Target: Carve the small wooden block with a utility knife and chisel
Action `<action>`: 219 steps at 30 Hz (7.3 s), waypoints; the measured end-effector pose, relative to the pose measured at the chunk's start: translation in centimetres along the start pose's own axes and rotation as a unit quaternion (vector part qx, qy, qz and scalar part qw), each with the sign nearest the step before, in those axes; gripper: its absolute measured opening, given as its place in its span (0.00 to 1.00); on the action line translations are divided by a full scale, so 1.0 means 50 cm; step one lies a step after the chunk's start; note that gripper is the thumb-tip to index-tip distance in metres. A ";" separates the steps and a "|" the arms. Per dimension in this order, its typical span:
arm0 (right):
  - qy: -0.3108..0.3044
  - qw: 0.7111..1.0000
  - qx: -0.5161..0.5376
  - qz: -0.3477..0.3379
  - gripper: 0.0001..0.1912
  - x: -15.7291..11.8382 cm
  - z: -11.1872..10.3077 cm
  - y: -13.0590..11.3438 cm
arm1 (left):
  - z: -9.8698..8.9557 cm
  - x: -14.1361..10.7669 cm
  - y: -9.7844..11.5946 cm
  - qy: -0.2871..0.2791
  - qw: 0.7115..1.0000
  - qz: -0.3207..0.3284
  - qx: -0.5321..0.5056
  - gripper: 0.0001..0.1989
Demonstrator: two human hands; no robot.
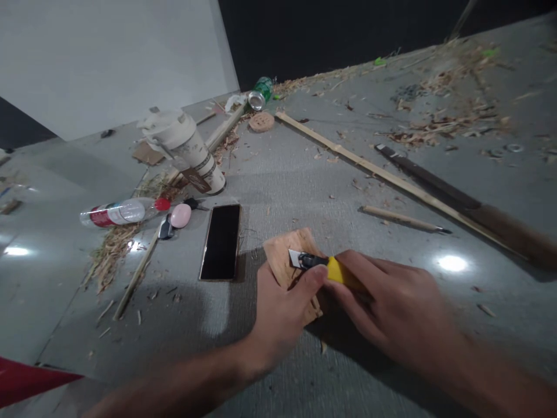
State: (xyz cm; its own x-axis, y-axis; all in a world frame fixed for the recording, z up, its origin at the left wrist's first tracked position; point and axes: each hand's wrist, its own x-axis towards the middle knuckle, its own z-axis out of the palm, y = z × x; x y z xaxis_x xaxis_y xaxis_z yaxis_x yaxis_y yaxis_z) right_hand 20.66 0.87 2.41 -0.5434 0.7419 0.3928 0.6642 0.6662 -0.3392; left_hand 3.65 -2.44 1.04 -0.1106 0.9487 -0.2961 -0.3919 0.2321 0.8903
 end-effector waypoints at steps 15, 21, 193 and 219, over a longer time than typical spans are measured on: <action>-0.045 0.997 0.019 -0.061 0.14 0.011 -0.015 0.044 | -0.012 0.009 0.006 -0.048 0.998 -0.044 -0.001 0.17; -0.043 0.997 0.020 -0.060 0.14 0.012 -0.017 0.043 | -0.009 0.008 0.012 -0.063 0.997 -0.045 0.005 0.15; -0.040 0.996 0.054 -0.064 0.12 0.010 -0.023 0.064 | -0.020 0.012 0.018 -0.087 0.994 0.048 0.055 0.29; -0.004 0.999 0.008 -0.034 0.15 0.013 -0.024 0.059 | -0.020 0.015 0.011 -0.076 0.997 -0.006 0.023 0.31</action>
State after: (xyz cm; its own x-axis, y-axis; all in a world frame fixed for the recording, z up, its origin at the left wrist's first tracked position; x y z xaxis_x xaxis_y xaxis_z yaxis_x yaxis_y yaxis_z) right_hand 22.88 3.24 2.68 -0.5909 0.6952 0.4093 0.6176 0.7162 -0.3250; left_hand 2.43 -1.80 0.96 0.0352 0.9668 -0.2532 -0.3500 0.2492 0.9030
